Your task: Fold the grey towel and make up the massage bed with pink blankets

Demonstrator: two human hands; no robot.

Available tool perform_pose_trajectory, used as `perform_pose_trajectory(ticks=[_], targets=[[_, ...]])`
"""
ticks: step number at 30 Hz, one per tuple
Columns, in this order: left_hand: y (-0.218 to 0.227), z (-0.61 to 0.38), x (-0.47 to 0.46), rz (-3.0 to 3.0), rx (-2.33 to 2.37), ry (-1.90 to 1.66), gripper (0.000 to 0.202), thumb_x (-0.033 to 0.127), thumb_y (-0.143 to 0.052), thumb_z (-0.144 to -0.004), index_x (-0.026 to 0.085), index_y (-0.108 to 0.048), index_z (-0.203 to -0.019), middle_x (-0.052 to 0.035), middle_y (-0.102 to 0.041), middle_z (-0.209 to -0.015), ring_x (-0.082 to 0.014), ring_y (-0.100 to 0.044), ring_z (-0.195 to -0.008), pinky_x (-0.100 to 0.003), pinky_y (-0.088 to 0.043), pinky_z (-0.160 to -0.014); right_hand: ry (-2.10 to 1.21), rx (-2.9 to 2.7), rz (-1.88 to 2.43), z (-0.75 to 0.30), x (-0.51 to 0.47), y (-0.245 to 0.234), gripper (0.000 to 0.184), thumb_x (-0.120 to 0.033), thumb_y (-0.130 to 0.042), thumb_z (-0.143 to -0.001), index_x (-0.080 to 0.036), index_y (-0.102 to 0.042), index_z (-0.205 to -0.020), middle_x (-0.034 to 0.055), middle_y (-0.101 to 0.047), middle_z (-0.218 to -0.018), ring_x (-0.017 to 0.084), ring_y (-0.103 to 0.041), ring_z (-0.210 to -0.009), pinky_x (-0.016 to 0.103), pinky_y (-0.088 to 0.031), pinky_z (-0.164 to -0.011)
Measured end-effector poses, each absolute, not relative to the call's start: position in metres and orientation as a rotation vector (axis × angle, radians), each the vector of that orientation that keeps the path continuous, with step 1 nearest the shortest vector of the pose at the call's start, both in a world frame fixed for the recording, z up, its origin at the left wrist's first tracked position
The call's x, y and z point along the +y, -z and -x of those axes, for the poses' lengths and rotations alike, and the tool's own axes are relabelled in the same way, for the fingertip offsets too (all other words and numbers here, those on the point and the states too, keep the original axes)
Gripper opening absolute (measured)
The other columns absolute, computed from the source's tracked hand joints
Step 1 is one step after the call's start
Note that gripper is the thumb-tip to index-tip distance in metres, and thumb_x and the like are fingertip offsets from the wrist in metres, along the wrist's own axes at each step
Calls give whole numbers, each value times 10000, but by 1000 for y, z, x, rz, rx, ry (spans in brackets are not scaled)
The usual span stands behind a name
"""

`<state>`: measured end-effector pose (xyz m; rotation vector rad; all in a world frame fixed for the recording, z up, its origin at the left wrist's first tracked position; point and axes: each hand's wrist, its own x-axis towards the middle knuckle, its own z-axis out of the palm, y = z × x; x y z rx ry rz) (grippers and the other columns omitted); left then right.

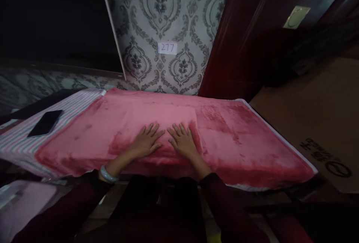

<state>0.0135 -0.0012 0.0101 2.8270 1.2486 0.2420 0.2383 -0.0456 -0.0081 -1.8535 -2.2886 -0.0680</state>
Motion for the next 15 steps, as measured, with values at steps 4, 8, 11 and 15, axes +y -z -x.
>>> perform_pose_trajectory(ticks=[4,8,11,15], targets=[[-23,28,3,-2681,1529,-240,647,544,-449,-990,245,-424,-1563,-186,-266,-1669,-403,-184,-1559,-703,-121,-1213,72,-2237,1875,-245,-49,10,519,-436,-359,-1059,-320,-432,-1560,58,-345,-1649,331,-271,-1531,647,-228,-1196],[-9,77,3,-2380,1811,-350,671,536,-422,-986,233,-381,-1583,-175,-180,-1696,-413,-227,-1545,-701,-251,-1176,115,-2036,2036,-259,-59,19,521,-422,-367,-1044,-265,-487,-1527,92,-362,-1639,355,-255,-1533,695,-214,-1180],[4,103,8,-2199,1729,-569,705,513,-420,-967,161,-383,-1576,-190,-307,-1657,-361,-330,-1518,-570,-318,-1204,25,-1786,2083,-277,-62,30,574,-470,-370,-1026,-222,-477,-1532,111,-297,-1667,365,-245,-1536,658,-277,-1179],[1,117,29,-1779,1611,-866,851,613,-549,-866,123,-414,-1548,-198,-579,-1468,-355,-540,-1371,-490,-436,-1141,-257,-1462,2022,-306,-54,37,700,-517,-343,-1007,-106,-393,-1572,190,-426,-1584,319,-449,-1439,509,-380,-1178]])
